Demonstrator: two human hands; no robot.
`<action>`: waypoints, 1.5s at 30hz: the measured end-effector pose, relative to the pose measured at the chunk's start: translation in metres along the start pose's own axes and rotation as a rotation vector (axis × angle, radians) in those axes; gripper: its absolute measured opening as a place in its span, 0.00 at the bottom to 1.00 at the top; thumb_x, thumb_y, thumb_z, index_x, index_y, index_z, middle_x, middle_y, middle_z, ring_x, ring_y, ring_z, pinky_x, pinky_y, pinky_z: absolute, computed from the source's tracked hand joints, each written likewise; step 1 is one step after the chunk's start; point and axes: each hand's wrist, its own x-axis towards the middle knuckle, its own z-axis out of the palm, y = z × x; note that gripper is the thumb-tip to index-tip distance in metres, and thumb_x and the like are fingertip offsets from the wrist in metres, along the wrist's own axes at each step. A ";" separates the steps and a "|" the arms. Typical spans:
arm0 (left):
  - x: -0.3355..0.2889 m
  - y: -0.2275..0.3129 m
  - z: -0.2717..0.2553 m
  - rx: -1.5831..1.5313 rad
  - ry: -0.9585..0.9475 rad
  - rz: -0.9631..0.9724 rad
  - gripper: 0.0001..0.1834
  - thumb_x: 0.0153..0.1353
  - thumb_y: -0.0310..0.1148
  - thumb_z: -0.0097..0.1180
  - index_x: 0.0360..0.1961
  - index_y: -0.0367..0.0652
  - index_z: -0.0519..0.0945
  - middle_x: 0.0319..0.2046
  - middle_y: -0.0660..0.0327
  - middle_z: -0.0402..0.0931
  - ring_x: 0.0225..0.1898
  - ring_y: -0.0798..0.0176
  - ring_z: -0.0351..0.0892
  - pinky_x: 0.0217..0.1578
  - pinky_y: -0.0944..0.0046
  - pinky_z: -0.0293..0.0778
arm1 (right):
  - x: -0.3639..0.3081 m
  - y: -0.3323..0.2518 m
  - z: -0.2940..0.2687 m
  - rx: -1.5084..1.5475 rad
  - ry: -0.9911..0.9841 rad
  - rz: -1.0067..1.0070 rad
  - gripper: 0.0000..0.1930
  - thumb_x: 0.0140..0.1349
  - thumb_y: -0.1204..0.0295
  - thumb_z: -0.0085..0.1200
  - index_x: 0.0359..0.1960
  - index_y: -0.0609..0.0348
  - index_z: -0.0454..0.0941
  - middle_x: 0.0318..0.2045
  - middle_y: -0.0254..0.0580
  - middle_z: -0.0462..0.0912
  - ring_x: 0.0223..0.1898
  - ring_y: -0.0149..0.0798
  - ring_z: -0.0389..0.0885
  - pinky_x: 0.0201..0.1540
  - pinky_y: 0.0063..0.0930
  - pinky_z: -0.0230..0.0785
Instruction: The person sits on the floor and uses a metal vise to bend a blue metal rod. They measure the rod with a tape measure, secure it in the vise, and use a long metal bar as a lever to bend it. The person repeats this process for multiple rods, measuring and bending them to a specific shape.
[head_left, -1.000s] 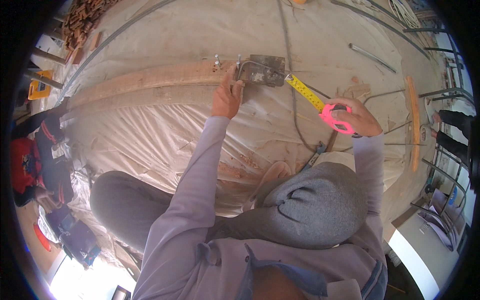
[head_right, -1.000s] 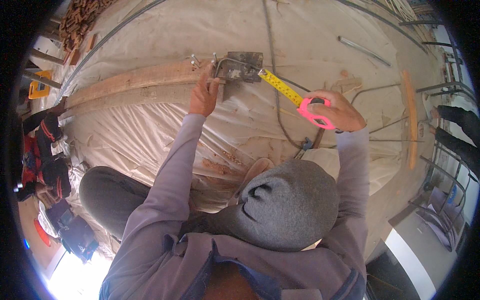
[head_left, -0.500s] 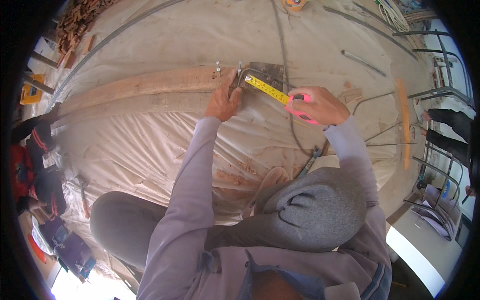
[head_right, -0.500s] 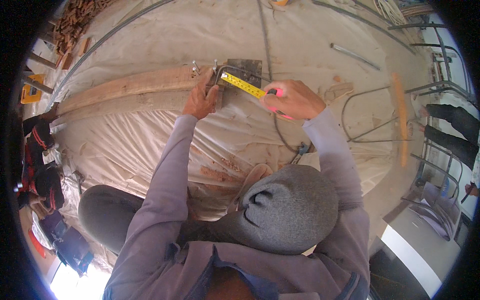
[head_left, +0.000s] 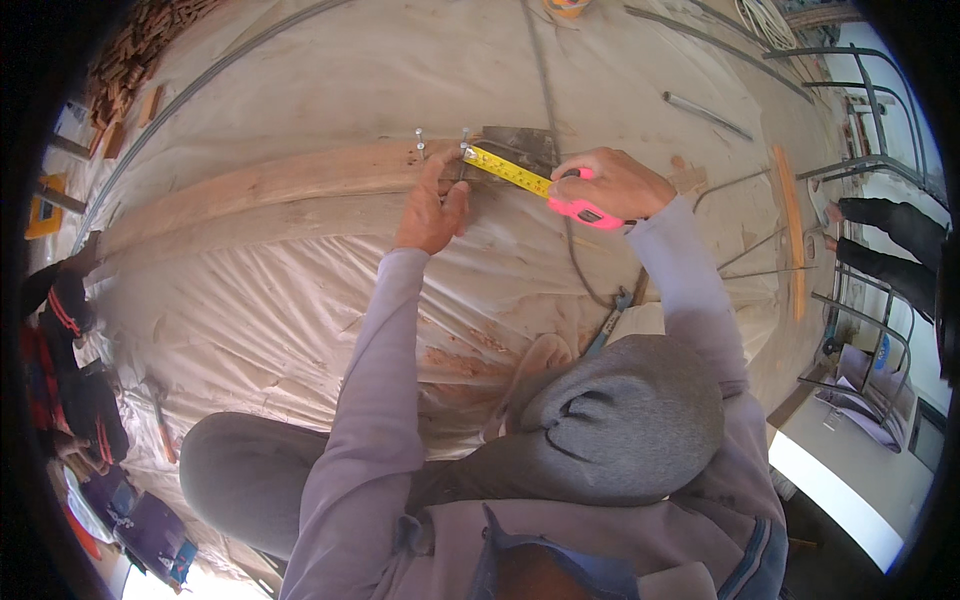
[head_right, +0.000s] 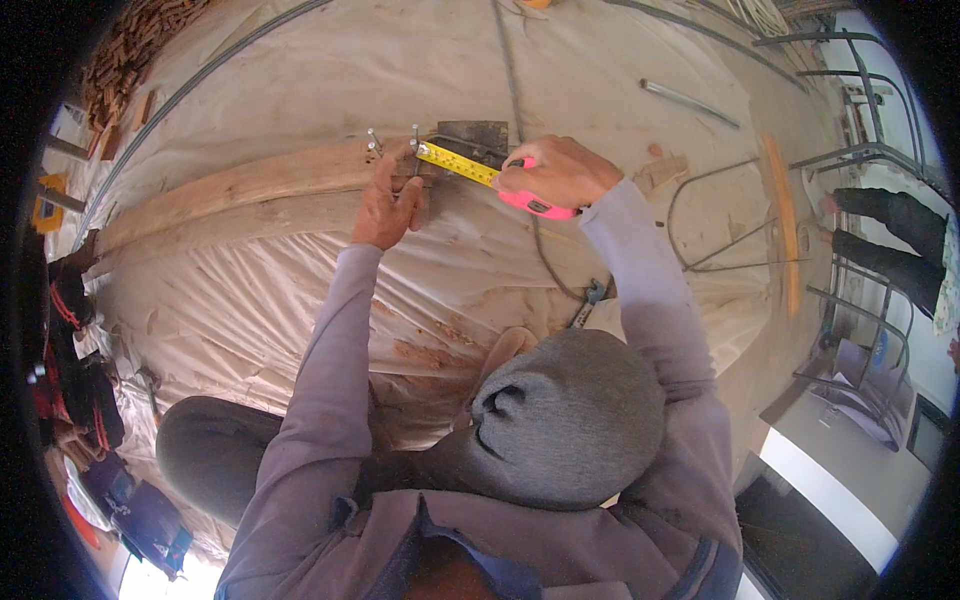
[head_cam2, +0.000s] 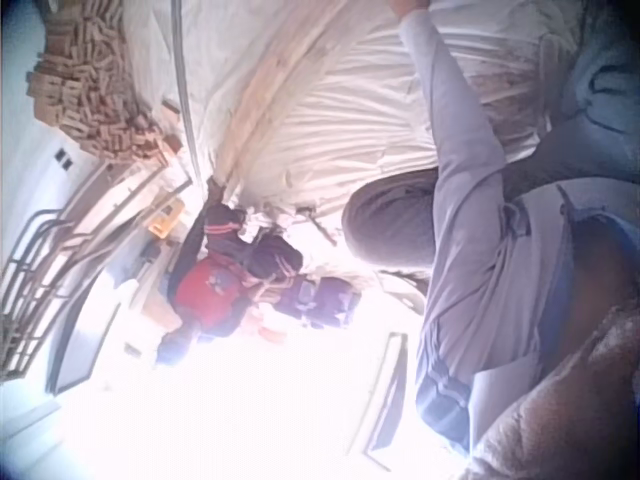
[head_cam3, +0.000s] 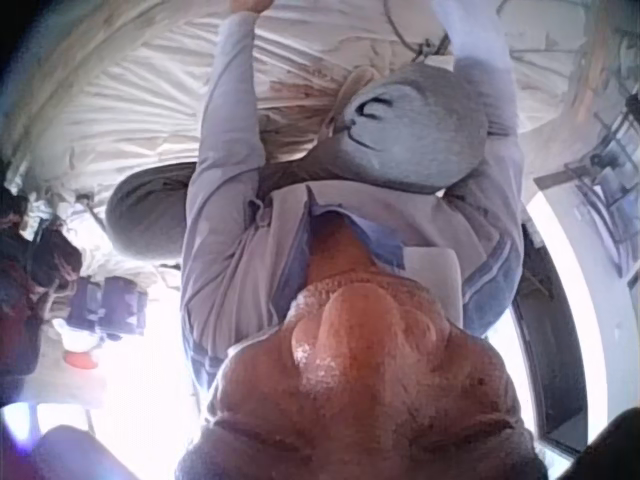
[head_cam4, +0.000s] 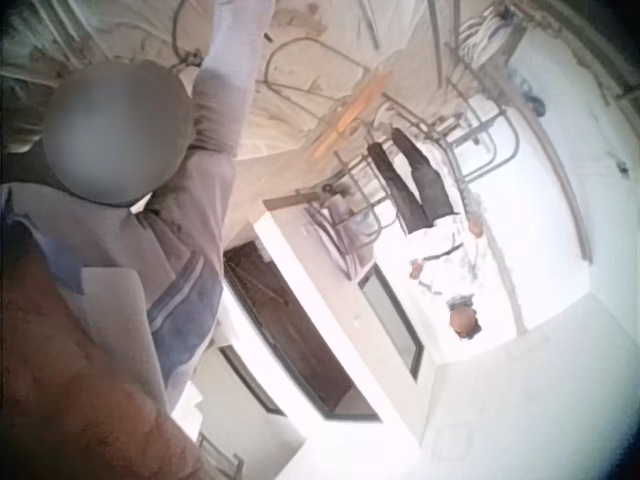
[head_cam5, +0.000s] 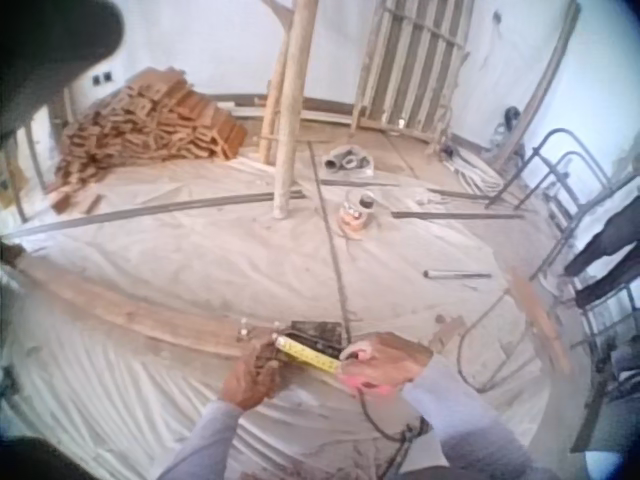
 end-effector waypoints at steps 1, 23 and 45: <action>0.000 0.000 0.000 0.027 -0.005 0.015 0.23 0.62 0.25 0.47 0.59 0.46 0.63 0.17 0.61 0.72 0.13 0.68 0.69 0.18 0.65 0.67 | -0.001 0.000 0.000 0.001 -0.003 0.013 0.22 0.50 0.52 0.55 0.37 0.56 0.82 0.26 0.48 0.82 0.27 0.40 0.79 0.32 0.31 0.69; 0.003 0.000 0.002 0.198 0.018 -0.004 0.24 0.62 0.28 0.47 0.60 0.44 0.62 0.21 0.59 0.74 0.16 0.68 0.71 0.22 0.65 0.70 | -0.001 0.005 -0.002 -0.024 0.019 0.001 0.19 0.48 0.54 0.55 0.33 0.55 0.83 0.22 0.47 0.81 0.25 0.46 0.79 0.30 0.35 0.69; 0.009 -0.015 0.013 0.381 0.155 0.202 0.27 0.62 0.32 0.49 0.63 0.42 0.62 0.52 0.38 0.70 0.51 0.40 0.73 0.50 0.57 0.70 | -0.053 0.053 0.080 0.020 -0.043 -0.165 0.17 0.47 0.56 0.55 0.34 0.52 0.81 0.27 0.49 0.80 0.31 0.51 0.79 0.35 0.41 0.71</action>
